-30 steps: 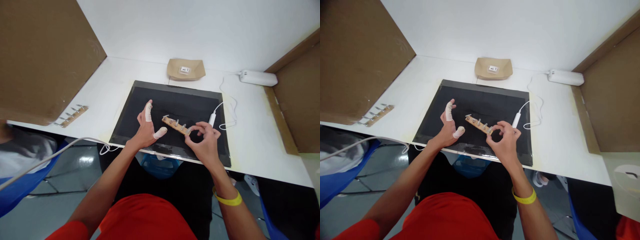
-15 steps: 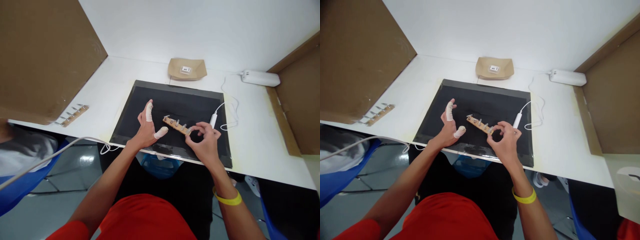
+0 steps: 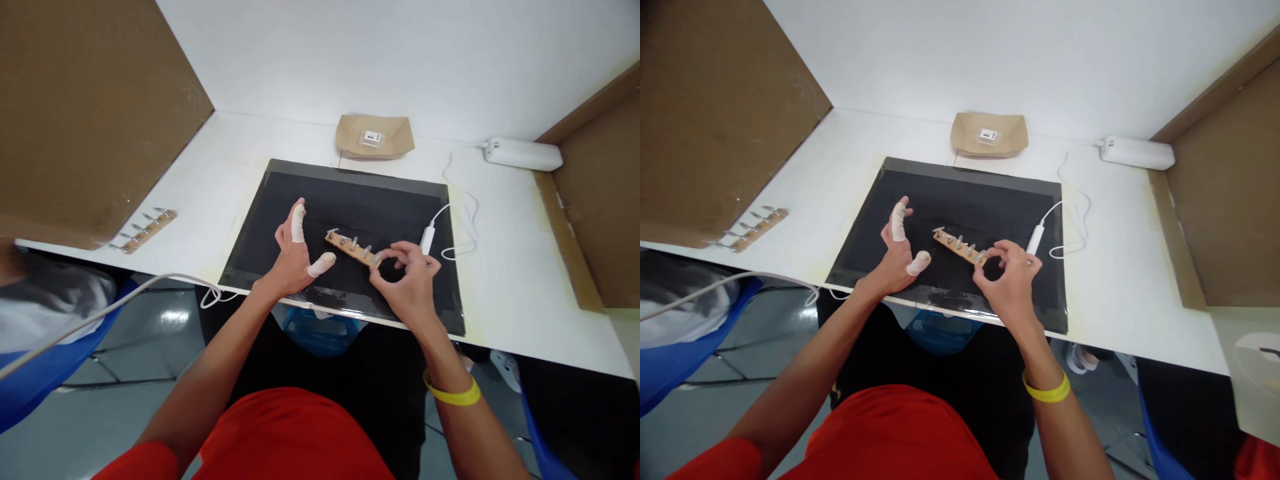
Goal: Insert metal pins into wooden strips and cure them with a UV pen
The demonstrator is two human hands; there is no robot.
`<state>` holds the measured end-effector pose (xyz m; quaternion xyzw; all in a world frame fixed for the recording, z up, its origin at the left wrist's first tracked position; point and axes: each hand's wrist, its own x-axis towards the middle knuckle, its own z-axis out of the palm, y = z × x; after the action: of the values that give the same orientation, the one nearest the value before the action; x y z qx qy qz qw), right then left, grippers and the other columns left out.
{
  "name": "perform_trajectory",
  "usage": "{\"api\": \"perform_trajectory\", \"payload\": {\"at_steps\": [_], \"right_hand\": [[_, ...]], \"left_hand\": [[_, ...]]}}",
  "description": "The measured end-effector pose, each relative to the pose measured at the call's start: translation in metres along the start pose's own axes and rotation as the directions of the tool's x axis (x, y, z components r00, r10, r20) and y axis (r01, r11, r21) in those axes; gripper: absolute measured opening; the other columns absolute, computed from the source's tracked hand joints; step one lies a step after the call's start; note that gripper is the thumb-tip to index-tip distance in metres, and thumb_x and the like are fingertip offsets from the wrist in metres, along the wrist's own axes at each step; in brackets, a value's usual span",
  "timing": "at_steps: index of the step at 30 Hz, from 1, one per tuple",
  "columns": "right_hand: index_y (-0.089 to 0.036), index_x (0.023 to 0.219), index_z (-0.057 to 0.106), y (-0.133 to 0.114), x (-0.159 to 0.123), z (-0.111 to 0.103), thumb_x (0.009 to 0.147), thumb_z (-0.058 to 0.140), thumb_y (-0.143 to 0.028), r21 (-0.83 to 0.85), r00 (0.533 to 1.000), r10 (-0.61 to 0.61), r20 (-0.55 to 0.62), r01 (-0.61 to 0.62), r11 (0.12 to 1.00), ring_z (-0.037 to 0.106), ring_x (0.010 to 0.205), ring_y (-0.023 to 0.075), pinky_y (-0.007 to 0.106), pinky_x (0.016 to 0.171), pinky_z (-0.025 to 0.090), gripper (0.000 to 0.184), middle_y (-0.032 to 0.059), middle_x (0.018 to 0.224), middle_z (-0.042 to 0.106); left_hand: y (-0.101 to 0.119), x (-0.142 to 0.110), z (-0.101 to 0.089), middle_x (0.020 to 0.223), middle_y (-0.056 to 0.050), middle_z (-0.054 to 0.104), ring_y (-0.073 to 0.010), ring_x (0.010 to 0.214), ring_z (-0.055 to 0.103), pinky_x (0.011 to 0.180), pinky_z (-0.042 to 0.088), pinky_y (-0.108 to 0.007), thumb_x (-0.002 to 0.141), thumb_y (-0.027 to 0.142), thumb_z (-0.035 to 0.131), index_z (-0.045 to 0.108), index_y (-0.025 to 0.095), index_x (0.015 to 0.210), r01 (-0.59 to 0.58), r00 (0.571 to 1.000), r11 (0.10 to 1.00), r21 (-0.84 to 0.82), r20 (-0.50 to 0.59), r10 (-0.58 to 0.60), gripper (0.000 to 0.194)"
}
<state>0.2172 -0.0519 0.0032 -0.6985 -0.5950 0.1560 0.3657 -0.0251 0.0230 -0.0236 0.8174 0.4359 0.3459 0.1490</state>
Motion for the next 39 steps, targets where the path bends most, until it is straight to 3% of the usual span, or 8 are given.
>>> {"api": "perform_trajectory", "payload": {"at_steps": [15,30,39], "right_hand": [[-0.025,0.112,0.051,0.0,0.002,-0.002,0.076,0.07,-0.036,0.002,1.0,0.007,-0.019,-0.007,1.0,0.059,0.073,0.0198,0.05,0.104,0.029,0.041,0.0023,0.099,0.078],[-0.024,0.11,0.051,-0.006,0.017,0.009,0.076,0.068,-0.034,-0.019,0.999,0.01,-0.042,-0.011,1.0,0.06,0.078,0.0212,0.049,0.105,0.028,0.039,0.003,0.1,0.077],[-0.025,0.112,0.05,-0.006,0.015,-0.004,0.075,0.07,-0.034,0.001,0.997,0.026,-0.069,-0.026,1.0,0.058,0.073,0.0184,0.049,0.104,0.03,0.043,0.001,0.098,0.076]], "left_hand": [[-0.003,-0.001,0.001,0.176,-0.025,0.012,-0.0438,0.152,0.036,0.12,0.019,-0.061,0.096,0.085,0.041,-0.018,0.031,0.168,-0.009,1.0,1.0,0.008,0.001,0.009,0.108],[-0.005,-0.001,0.003,0.175,-0.026,0.013,-0.0444,0.154,0.035,0.119,0.019,-0.06,0.098,0.083,0.039,-0.017,0.029,0.169,-0.019,1.0,1.0,0.014,-0.009,0.02,0.105],[-0.006,-0.001,0.004,0.175,-0.026,0.014,-0.0445,0.153,0.036,0.118,0.019,-0.059,0.097,0.083,0.045,-0.016,0.031,0.169,-0.03,0.999,0.999,0.016,-0.016,0.031,0.108]]}}
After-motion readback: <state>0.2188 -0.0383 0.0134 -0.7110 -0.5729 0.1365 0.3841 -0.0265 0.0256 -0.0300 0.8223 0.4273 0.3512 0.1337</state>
